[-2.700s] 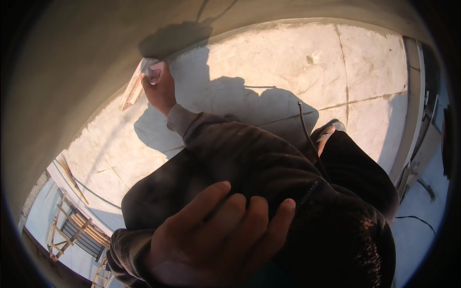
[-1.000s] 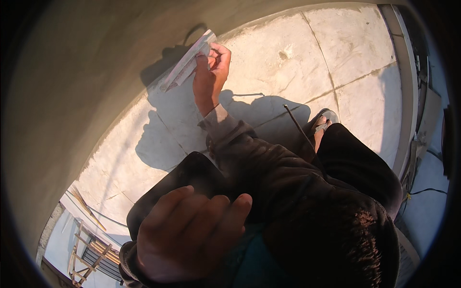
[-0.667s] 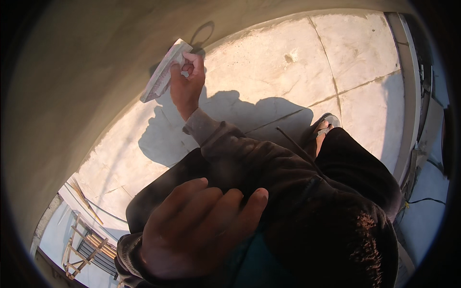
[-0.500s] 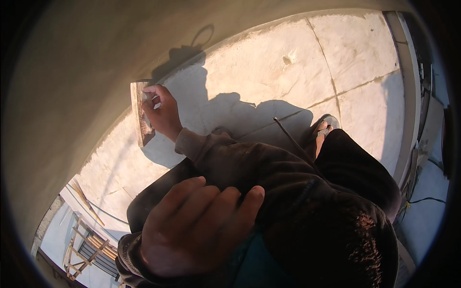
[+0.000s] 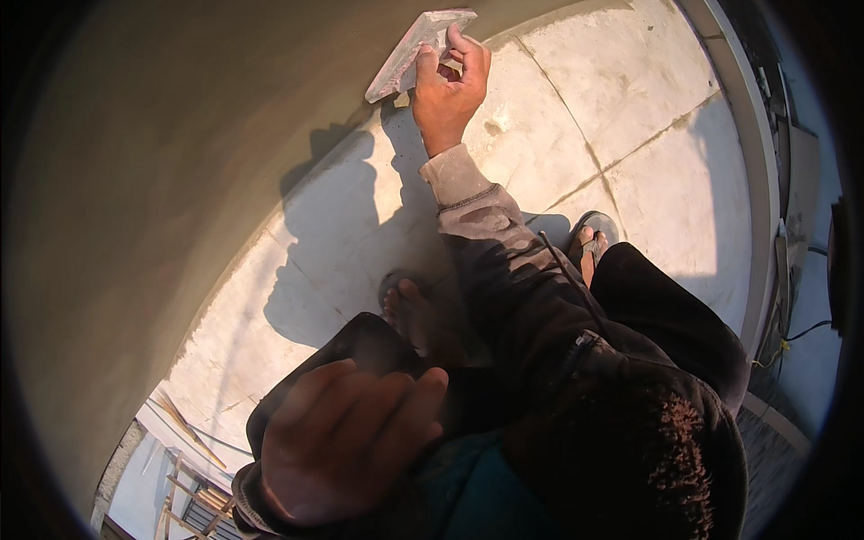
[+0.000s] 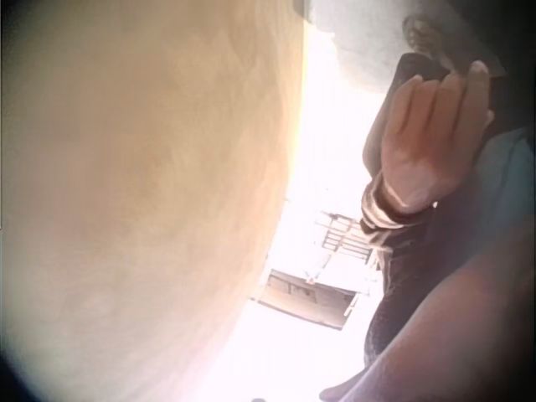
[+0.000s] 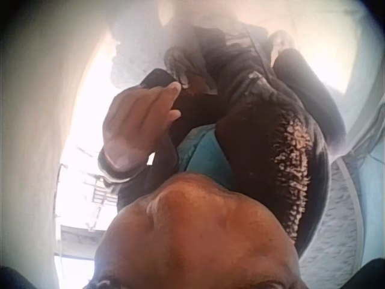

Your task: The person uses a hand trowel to smooth a freshly applied concrete surface on a rooftop floor. They repeatedly rub the trowel over the wet concrete in circular and sweeping motions to level and finish the surface.

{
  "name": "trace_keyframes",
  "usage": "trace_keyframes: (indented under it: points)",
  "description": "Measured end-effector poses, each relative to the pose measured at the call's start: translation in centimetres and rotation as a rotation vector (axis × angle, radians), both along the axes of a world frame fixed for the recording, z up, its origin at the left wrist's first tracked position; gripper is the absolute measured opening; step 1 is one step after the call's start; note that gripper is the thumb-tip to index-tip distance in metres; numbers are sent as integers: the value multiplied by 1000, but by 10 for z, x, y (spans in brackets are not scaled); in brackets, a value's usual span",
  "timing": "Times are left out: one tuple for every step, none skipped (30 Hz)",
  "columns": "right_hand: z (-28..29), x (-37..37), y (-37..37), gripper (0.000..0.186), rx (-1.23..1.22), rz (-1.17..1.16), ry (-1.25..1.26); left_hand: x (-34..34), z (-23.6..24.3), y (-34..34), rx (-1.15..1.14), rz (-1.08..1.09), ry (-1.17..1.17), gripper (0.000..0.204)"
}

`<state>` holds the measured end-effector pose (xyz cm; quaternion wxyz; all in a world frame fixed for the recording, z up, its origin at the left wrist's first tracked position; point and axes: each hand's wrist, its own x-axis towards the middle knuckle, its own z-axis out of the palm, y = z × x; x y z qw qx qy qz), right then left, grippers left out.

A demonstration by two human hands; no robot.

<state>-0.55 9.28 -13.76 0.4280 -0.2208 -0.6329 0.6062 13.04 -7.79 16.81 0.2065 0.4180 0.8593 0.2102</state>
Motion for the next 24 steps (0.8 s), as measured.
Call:
trace_keyframes:
  points:
    - [2,3,-15,39,-60,33,-13,0,-1,2,0,-29,22,33]
    - [3,8,-35,39,-124,69,-27,-1,-4,1,-4,-55,42,33]
    - [-9,19,-53,38,-137,175,-37,-3,-6,4,3,-88,72,33]
    - [-22,35,-70,38,-153,280,-49,-5,-9,6,16,-103,83,33]
    - [-18,49,-68,38,-182,280,-118,-8,-12,9,45,-119,91,33]
    - [-16,58,-81,39,-255,299,-169,-8,-12,10,25,-123,108,33]
    - [-14,60,-90,39,-321,320,-222,-9,-11,10,2,-125,93,33]
    - [-14,52,-64,40,-319,145,-4,-10,-10,13,21,-140,68,33]
    - [15,43,-48,39,-462,114,-1,-8,-7,10,-24,-129,43,34]
    - [9,23,-27,37,-568,51,75,-6,-4,8,-40,-97,28,34]
    - [22,8,-1,34,-529,7,61,-4,-3,3,-32,-63,23,34]
    - [48,0,18,34,-687,45,160,-3,-3,1,-19,-29,21,35]
    - [49,-10,21,33,-677,27,220,-2,-4,1,-3,-34,44,36]
    - [51,-23,8,32,-695,16,284,0,-2,0,-14,-31,73,36]
    - [54,-22,-27,32,-661,7,231,1,0,-1,-27,-27,103,37]
    - [57,-15,-61,32,-591,-21,182,-1,0,7,-10,-74,94,37]
    - [31,-6,-105,32,-334,-45,117,-6,-8,17,3,-124,71,38]
    - [33,16,-148,35,-253,114,33,-10,-11,25,-6,-167,52,38]
    - [54,30,-178,38,-232,253,67,-13,-13,25,-43,-169,29,39]
    - [67,39,-191,37,-102,317,29,-15,-16,26,-77,-174,4,39]
    - [61,38,-185,36,-48,280,3,-17,-19,26,-108,-182,-23,40]
    - [50,36,-173,36,9,239,-25,-18,-23,23,-67,-163,17,40]
    - [28,26,-141,34,-46,67,-35,-19,-28,16,-24,-146,54,40]
    - [69,-6,-113,33,-348,-10,-21,-10,-2,5,-75,-83,143,40]
